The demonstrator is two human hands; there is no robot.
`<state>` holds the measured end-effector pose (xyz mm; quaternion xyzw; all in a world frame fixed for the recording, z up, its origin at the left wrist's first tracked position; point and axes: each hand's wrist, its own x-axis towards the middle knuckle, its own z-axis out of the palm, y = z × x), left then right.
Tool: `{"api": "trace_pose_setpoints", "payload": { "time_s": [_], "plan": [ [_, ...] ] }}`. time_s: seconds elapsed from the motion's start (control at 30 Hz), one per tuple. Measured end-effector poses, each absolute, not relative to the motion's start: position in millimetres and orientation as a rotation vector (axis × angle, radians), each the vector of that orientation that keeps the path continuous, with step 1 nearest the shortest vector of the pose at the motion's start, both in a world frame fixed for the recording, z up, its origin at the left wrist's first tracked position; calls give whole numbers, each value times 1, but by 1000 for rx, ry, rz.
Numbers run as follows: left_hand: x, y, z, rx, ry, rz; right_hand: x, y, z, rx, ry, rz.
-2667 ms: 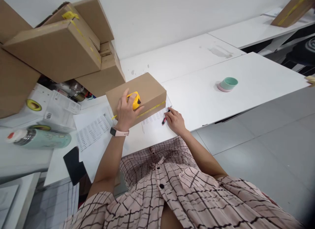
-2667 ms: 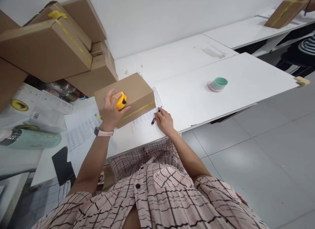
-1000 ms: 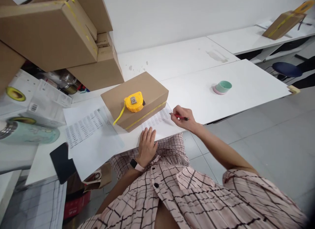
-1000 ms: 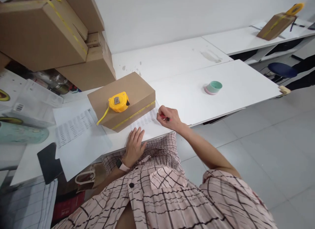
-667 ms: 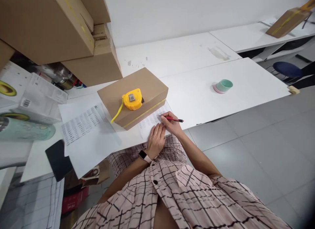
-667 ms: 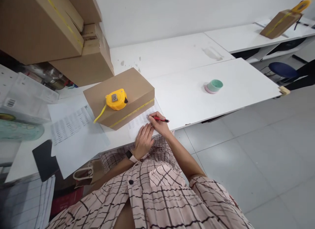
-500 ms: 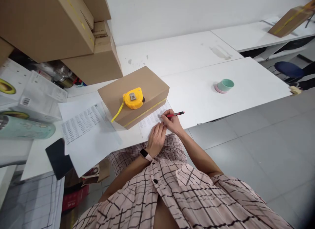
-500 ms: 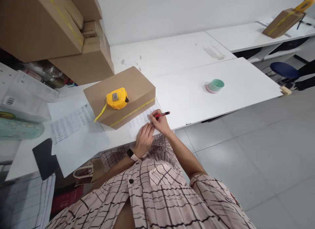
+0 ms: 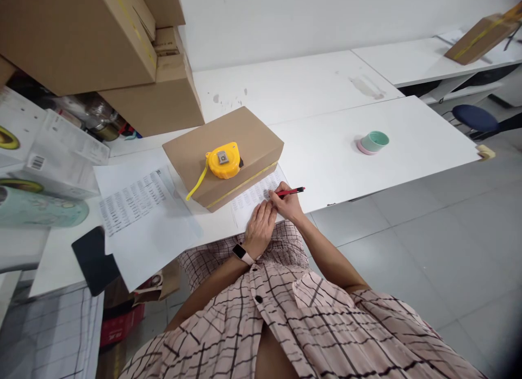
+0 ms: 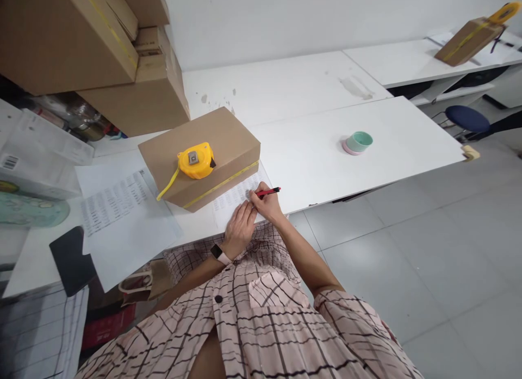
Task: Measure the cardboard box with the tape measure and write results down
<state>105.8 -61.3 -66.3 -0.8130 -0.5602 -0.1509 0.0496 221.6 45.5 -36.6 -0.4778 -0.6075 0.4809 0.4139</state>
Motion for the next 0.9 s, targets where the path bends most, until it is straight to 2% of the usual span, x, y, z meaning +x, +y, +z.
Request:
{"api": "trace_pose_setpoints", "payload": {
  "time_s": [0.9],
  "plan": [
    [105,-62,-68,-2472,-1708,-447,223,47,-38,-1196,-1557,1154]
  ]
}}
